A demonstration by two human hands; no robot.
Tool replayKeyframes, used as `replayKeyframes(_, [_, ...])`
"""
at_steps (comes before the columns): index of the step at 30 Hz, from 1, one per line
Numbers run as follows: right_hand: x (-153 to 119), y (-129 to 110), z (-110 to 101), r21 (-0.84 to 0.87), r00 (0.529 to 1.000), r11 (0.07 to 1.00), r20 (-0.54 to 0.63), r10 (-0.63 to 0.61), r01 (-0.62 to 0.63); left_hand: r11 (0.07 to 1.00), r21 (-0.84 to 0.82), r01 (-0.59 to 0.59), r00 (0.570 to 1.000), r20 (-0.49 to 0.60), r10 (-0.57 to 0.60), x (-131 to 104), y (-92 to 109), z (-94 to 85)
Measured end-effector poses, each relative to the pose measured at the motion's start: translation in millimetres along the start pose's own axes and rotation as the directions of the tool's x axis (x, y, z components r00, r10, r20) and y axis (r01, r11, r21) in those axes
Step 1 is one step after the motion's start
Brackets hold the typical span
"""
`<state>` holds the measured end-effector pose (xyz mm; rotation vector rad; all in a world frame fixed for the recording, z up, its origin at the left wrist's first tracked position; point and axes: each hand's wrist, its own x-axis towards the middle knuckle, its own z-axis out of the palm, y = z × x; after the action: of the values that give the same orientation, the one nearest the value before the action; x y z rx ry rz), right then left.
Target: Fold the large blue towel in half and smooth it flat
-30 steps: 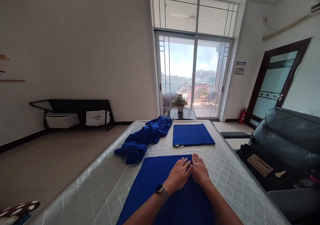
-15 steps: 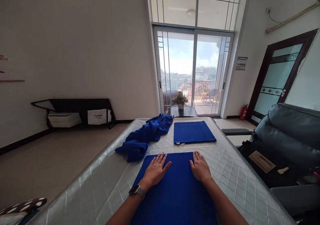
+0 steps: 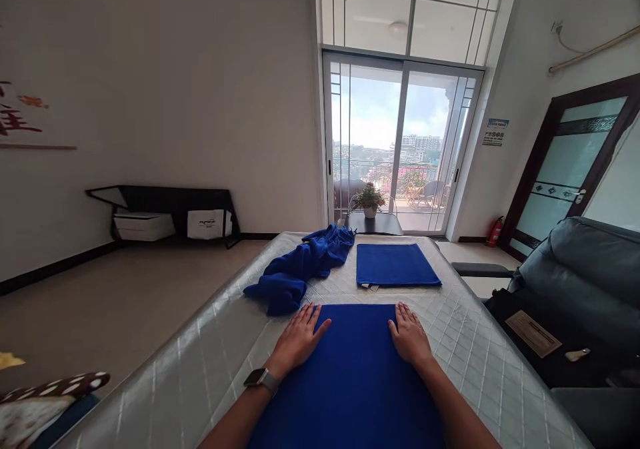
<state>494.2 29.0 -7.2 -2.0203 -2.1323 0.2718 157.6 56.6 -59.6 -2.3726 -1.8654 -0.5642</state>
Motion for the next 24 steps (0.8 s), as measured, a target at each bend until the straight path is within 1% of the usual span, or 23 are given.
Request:
replayKeyframes(3, [0.3,0.5,0.8,-0.008,1.000,1.000,-0.005,-0.003,0.003,1.000,-0.017,0.014,0.994,0.105,-0.012,1.5,2.7,-8.5])
replayKeyframes(6, [0.0,1.4,0.5,-0.007,1.000,1.000,-0.004,-0.010,0.010,1.000,0.011,0.001,0.987,0.163,-0.003,7.8,7.1,-21.5])
replayKeyframes(8, [-0.6,1.7,-0.7,-0.001,1.000,1.000,-0.002,-0.011,0.011,0.999,0.046,-0.004,0.983,0.184,-0.005,14.2,14.1,-29.3])
replayKeyframes(10, [-1.2,1.6,-1.9,0.009,1.000,1.000,-0.002,-0.012,0.012,0.997,0.071,-0.007,0.986,0.169,-0.005,20.6,29.3,-34.3])
replayKeyframes(11, [-1.4,1.5,-2.2,0.013,1.000,1.000,-0.004,-0.012,0.012,0.997,0.071,-0.013,0.989,0.151,0.003,23.2,41.1,-35.3])
replayKeyframes(13, [-1.5,1.6,-2.0,0.021,1.000,1.000,-0.010,-0.014,0.014,0.998,0.031,-0.062,0.992,0.115,0.058,26.3,73.5,-34.3])
replayKeyframes(16, [-0.9,4.0,1.3,0.029,0.999,0.999,-0.025,-0.023,0.024,0.974,-0.118,-0.196,0.974,0.092,0.207,26.8,135.7,-25.5])
replayKeyframes(18, [-0.3,7.3,5.1,0.018,0.999,0.999,-0.027,-0.045,0.046,0.945,-0.202,-0.258,0.959,0.069,0.277,27.2,174.7,-16.3])
replayKeyframes(19, [-0.1,9.1,7.0,0.007,0.998,0.998,-0.025,-0.059,0.060,0.932,-0.231,-0.279,0.952,0.061,0.300,28.1,190.4,-11.3])
replayKeyframes(21, [0.1,12.4,10.4,-0.014,0.996,0.996,-0.021,-0.085,0.085,0.920,-0.259,-0.293,0.946,0.060,0.318,31.3,211.1,-1.2])
replayKeyframes(22, [0.2,13.5,11.5,-0.019,0.995,0.995,-0.024,-0.094,0.094,0.923,-0.258,-0.287,0.947,0.067,0.313,33.2,215.9,3.5])
replayKeyframes(24, [0.5,14.2,12.1,-0.011,0.995,0.995,-0.039,-0.097,0.096,0.937,-0.232,-0.262,0.954,0.085,0.288,36.6,215.3,11.9])
